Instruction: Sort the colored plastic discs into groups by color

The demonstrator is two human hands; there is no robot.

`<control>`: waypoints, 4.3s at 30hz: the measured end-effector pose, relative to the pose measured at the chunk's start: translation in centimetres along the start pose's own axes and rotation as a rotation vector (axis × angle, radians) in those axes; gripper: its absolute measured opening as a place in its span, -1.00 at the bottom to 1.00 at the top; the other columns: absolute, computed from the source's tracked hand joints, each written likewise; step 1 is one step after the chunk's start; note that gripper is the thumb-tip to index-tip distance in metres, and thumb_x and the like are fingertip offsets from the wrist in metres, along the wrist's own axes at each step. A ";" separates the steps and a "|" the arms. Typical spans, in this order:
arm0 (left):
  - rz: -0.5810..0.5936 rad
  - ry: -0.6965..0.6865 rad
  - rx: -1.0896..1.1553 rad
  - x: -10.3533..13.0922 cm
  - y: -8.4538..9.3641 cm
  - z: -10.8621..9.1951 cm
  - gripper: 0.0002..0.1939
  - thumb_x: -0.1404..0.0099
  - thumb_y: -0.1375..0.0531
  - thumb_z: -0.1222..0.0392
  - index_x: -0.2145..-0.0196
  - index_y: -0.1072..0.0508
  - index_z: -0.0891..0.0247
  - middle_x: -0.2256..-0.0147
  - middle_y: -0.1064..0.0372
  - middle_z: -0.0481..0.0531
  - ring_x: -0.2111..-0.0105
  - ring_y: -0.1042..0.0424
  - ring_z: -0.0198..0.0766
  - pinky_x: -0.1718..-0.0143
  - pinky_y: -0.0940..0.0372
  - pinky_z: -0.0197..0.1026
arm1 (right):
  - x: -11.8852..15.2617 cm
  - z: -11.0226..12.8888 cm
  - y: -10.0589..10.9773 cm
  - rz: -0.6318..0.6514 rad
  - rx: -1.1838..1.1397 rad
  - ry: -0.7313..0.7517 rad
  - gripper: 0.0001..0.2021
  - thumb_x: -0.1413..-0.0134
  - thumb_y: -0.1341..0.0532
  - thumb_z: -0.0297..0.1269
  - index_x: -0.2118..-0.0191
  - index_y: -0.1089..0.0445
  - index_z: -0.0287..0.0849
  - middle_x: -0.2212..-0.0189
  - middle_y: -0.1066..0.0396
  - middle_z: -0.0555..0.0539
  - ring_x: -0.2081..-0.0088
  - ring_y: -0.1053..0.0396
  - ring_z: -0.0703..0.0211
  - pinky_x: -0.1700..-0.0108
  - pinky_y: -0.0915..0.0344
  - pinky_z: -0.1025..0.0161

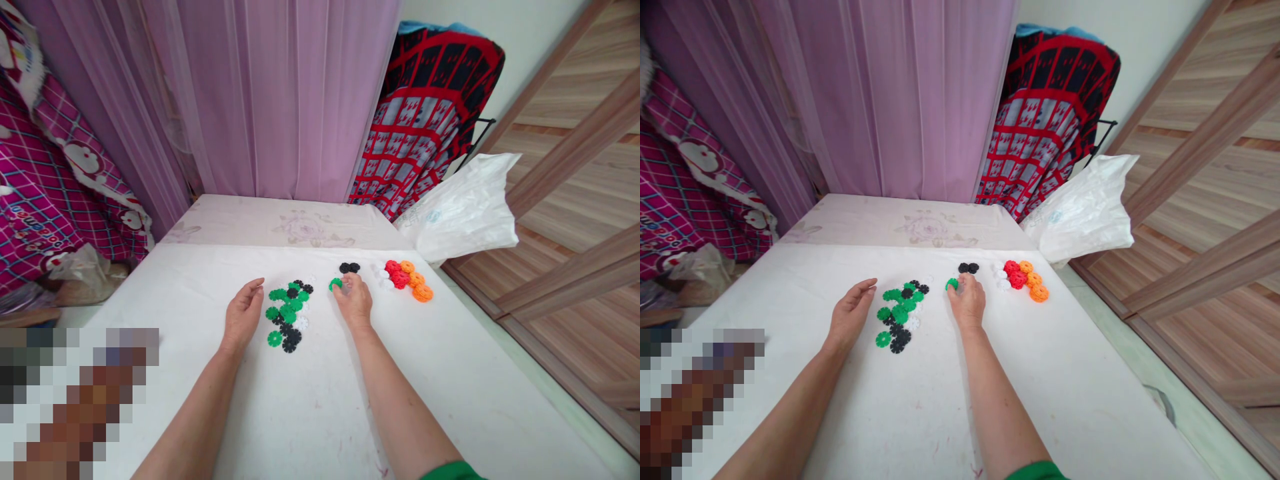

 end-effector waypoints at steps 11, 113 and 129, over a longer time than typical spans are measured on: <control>-0.001 -0.004 -0.014 0.0 0.0 -0.3 -0.50 -0.13 -0.19 -0.17 0.10 -0.51 0.22 0.29 -0.52 0.04 0.20 -0.46 -0.16 0.08 -0.33 -0.10 | 0.4 0.6 0.5 -0.027 0.015 0.122 -0.86 0.00 -0.14 -0.23 0.30 -0.38 -0.10 0.31 -0.49 -0.05 0.25 -0.34 0.09 0.13 -0.22 0.17; 0.018 -0.021 0.008 -0.1 -0.1 -0.2 -0.56 -0.14 -0.19 -0.12 0.14 -0.53 0.22 0.14 -0.55 0.09 0.10 -0.49 -0.13 -0.07 -0.30 -0.03 | 0.9 0.2 0.4 0.067 0.093 0.002 -0.61 0.02 -0.07 -0.40 0.01 -0.33 -0.17 0.17 -0.51 -0.13 0.15 -0.35 -0.01 0.07 -0.22 0.09; 0.022 -0.037 0.004 -0.2 -0.2 0.1 -0.54 -0.14 -0.19 -0.16 0.13 -0.52 0.21 0.13 -0.55 0.08 0.11 -0.49 -0.14 -0.05 -0.31 -0.04 | 0.3 0.8 0.2 0.244 0.084 0.066 -0.49 0.08 -0.15 -0.43 -0.08 -0.31 -0.05 0.07 -0.46 -0.05 -0.04 -0.30 0.02 -0.09 -0.15 0.03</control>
Point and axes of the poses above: each hand's wrist, its own x-axis away from the middle knuckle, its own y-axis out of the back of the hand, z = x × y, the point moved 2 cm from there along -x, towards the middle knuckle
